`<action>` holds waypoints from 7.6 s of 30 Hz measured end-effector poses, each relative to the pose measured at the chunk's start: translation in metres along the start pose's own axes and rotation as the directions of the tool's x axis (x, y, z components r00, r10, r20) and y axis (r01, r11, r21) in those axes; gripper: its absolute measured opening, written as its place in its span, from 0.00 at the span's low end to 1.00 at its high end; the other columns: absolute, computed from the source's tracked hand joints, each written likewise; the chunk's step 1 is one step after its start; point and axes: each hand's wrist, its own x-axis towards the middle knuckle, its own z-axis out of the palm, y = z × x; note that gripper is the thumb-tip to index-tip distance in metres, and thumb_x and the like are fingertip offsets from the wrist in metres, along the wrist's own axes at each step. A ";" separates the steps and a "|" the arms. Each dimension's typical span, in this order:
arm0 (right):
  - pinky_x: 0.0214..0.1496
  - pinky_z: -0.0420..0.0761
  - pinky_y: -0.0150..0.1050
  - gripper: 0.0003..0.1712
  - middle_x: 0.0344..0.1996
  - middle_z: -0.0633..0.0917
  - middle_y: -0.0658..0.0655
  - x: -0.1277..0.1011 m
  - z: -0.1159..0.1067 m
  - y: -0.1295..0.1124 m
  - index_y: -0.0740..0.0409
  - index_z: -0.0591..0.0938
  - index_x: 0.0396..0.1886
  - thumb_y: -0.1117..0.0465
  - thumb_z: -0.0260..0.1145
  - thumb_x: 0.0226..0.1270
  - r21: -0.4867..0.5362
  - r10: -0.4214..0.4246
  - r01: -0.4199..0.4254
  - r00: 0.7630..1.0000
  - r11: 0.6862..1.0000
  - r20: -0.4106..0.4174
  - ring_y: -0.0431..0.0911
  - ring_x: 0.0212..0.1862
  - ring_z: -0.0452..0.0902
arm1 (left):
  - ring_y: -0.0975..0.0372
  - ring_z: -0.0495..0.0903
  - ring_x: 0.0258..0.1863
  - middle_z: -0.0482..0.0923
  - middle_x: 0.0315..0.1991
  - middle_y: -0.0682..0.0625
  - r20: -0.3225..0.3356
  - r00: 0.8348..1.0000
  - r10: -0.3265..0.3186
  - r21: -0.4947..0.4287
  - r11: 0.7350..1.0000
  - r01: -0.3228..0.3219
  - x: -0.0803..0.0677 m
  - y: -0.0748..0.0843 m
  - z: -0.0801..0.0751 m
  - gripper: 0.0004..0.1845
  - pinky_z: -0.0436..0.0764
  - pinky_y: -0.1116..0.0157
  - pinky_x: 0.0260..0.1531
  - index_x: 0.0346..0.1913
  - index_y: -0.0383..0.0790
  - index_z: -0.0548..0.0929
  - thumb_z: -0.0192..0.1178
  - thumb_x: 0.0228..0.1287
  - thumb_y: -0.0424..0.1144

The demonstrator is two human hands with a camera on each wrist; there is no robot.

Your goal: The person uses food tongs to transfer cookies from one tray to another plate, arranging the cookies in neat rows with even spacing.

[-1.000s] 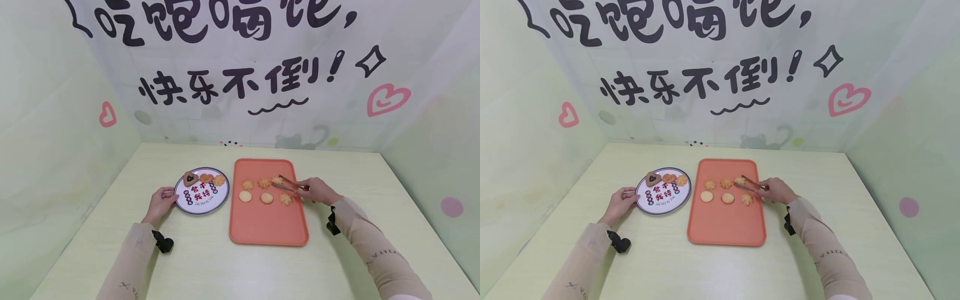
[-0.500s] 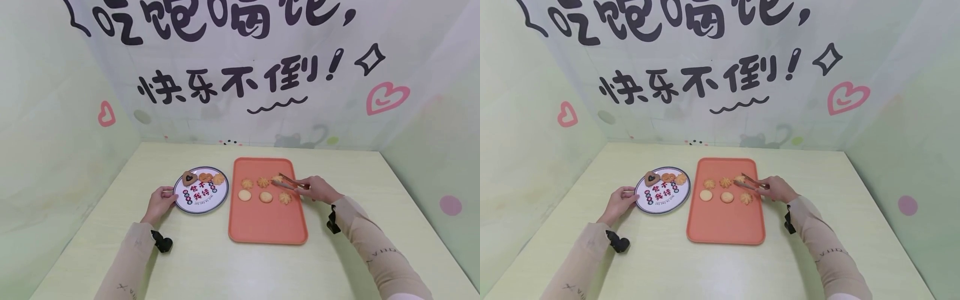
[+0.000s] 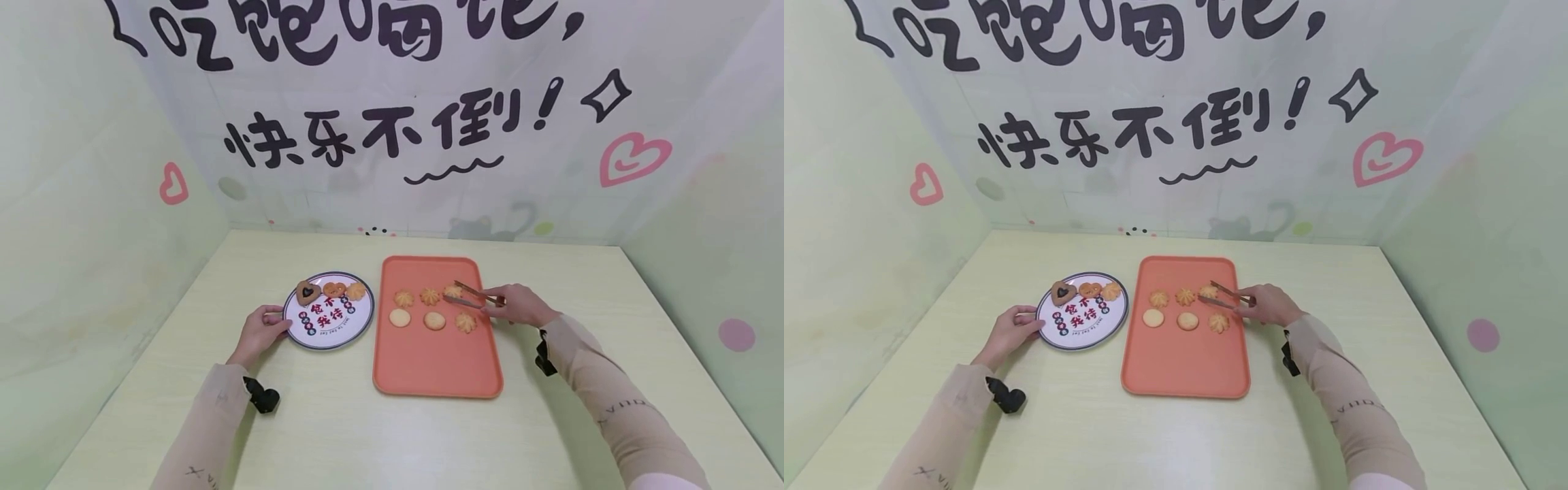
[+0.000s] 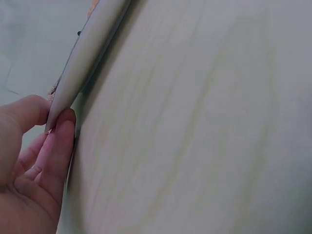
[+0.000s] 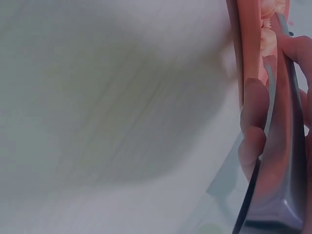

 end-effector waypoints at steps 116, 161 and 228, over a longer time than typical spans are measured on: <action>0.47 0.73 0.32 0.24 0.47 0.79 0.46 0.128 0.101 -0.210 0.46 0.77 0.52 0.43 0.59 0.57 -0.271 -0.246 0.297 0.947 0.915 0.208 0.37 0.43 0.72 | 0.67 0.75 0.24 0.75 0.32 0.44 0.020 1.000 0.014 -0.070 0.997 -0.013 0.003 -0.008 0.002 0.23 0.79 0.72 0.28 0.54 0.30 0.64 0.57 0.56 0.31; 0.33 0.68 0.29 0.21 0.47 0.79 0.46 0.129 0.100 -0.212 0.44 0.77 0.52 0.45 0.58 0.60 -0.264 -0.243 0.295 0.946 0.918 0.212 0.36 0.34 0.68 | 0.67 0.76 0.26 0.74 0.34 0.44 0.043 0.999 0.006 -0.087 0.996 -0.002 0.003 -0.009 0.000 0.24 0.79 0.72 0.30 0.55 0.31 0.64 0.58 0.56 0.32; 0.17 0.58 0.32 0.24 0.07 0.67 0.51 0.092 -0.009 -0.147 0.52 0.75 0.55 0.50 0.60 0.59 -0.098 -0.222 0.221 0.975 0.970 0.005 0.40 0.12 0.54 | 0.65 0.75 0.29 0.73 0.37 0.43 0.035 0.999 -0.010 -0.017 1.000 0.010 0.004 -0.011 -0.002 0.25 0.79 0.73 0.31 0.56 0.33 0.63 0.58 0.57 0.36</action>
